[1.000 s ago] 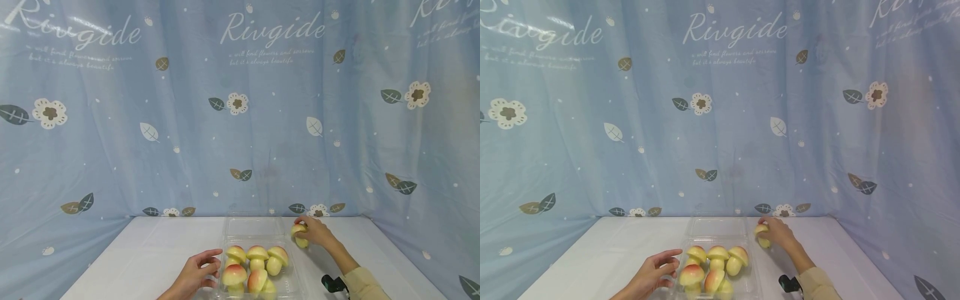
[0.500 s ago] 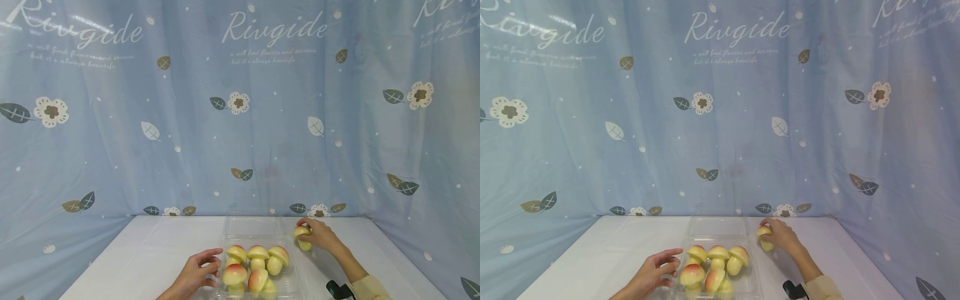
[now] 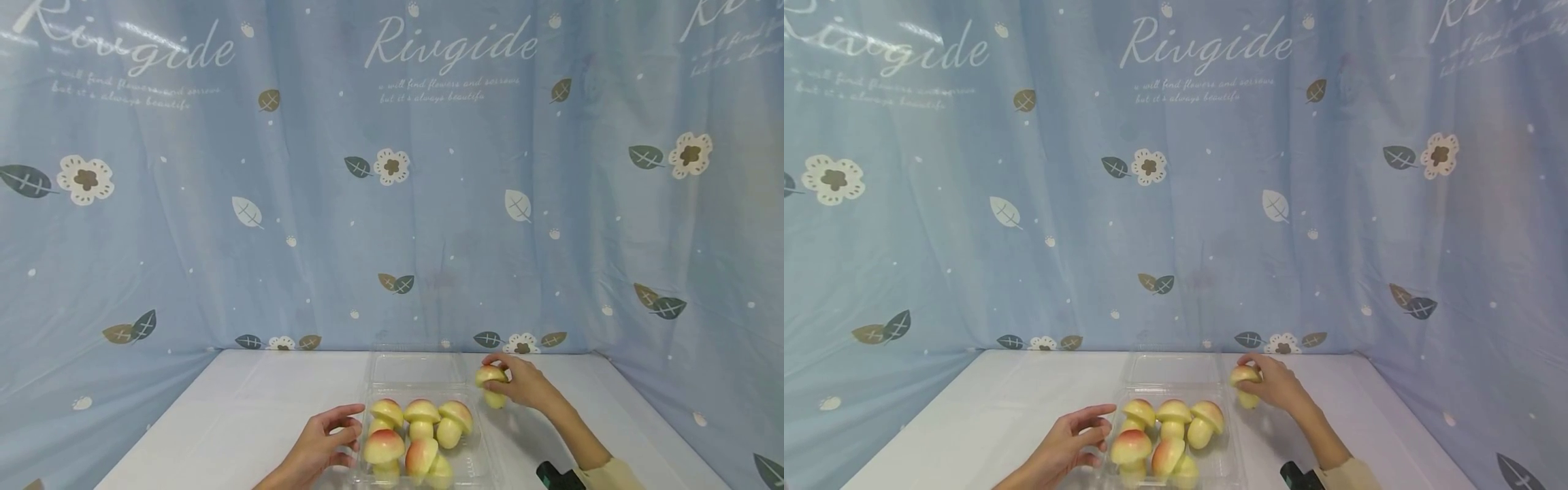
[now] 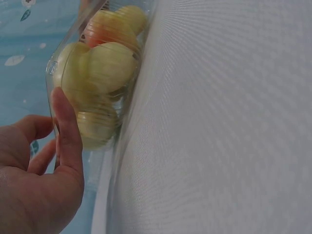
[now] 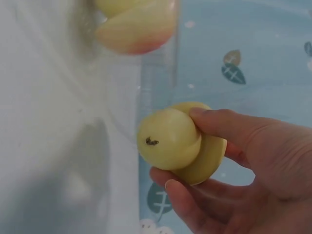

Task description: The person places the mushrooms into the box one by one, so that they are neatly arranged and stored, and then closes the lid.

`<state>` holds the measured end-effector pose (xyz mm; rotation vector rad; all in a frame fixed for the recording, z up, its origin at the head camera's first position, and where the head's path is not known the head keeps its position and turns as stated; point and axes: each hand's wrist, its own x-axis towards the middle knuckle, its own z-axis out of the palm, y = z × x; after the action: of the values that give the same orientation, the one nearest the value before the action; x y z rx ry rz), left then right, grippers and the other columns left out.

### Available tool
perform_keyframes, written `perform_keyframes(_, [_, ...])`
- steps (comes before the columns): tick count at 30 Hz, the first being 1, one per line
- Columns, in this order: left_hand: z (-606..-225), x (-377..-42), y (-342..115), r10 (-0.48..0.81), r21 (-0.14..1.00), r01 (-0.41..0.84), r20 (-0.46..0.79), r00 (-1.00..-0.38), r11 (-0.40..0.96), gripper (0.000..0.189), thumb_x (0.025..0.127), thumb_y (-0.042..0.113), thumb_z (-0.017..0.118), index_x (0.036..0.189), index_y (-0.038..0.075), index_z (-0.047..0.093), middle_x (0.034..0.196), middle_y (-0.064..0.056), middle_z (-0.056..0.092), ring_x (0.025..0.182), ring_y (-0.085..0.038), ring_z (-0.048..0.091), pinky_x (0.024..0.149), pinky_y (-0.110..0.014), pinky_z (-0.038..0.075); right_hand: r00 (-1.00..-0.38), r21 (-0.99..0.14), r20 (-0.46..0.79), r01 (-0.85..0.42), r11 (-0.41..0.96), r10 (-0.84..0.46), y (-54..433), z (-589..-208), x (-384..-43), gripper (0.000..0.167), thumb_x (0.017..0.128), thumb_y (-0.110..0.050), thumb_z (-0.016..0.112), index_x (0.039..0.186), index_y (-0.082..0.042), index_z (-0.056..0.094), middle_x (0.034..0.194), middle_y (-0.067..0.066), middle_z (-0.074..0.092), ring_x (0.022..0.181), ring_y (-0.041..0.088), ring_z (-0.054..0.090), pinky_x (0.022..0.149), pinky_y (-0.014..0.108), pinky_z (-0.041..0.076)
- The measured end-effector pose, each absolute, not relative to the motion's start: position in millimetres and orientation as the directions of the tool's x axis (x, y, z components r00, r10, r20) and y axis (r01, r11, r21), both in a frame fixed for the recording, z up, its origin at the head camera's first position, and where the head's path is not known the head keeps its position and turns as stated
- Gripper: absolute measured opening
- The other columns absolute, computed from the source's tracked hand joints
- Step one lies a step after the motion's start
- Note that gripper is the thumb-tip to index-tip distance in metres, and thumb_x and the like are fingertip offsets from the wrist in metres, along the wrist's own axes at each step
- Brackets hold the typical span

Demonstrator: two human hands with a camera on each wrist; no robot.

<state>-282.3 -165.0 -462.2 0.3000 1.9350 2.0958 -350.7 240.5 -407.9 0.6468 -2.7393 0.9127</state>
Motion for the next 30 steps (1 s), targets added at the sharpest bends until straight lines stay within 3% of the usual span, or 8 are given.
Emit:
perform_keyframes(8, [-462, -283, -165, 0.341, 0.996, -0.061, -0.033, -0.939, -0.070, 0.059, 0.094, 0.019, 0.066, 0.144, -0.001, 0.044, 0.104, -0.002, 0.059, 0.081, -0.011, 0.062, 0.063, -0.025, 0.059, -0.872, -0.581, 0.287, -0.488, 0.652, -0.397, 236, -397, -346, 0.041, 0.089, -0.030, 0.073, 0.124, -0.014, 0.059, 0.108, 0.013, 0.067, 0.067, 0.007, 0.060, 0.050, 0.025, 0.053])
perform_keyframes(18, [-462, -282, -166, 0.347, 0.996, -0.066, -0.040, -0.937, -0.063, 0.060, 0.094, 0.020, 0.066, 0.145, -0.001, 0.044, 0.105, -0.002, 0.059, 0.081, -0.011, 0.062, 0.064, -0.025, 0.059, -0.878, -0.622, 0.260, -0.470, 0.626, -0.402, 227, -381, -328, 0.045, 0.088, -0.032, 0.073, 0.125, -0.011, 0.059, 0.112, 0.015, 0.064, 0.063, 0.014, 0.061, 0.049, 0.029, 0.052])
perform_keyframes(30, [-462, -282, -166, 0.346, 0.996, -0.059, -0.034, -0.938, -0.063, 0.059, 0.094, 0.018, 0.065, 0.145, -0.002, 0.043, 0.104, -0.002, 0.059, 0.081, -0.011, 0.062, 0.063, -0.025, 0.059, -0.867, -0.652, 0.251, -0.481, 0.586, -0.431, 222, -378, -317, 0.044, 0.088, -0.034, 0.074, 0.125, -0.018, 0.058, 0.117, 0.017, 0.062, 0.064, 0.014, 0.065, 0.052, 0.032, 0.055])
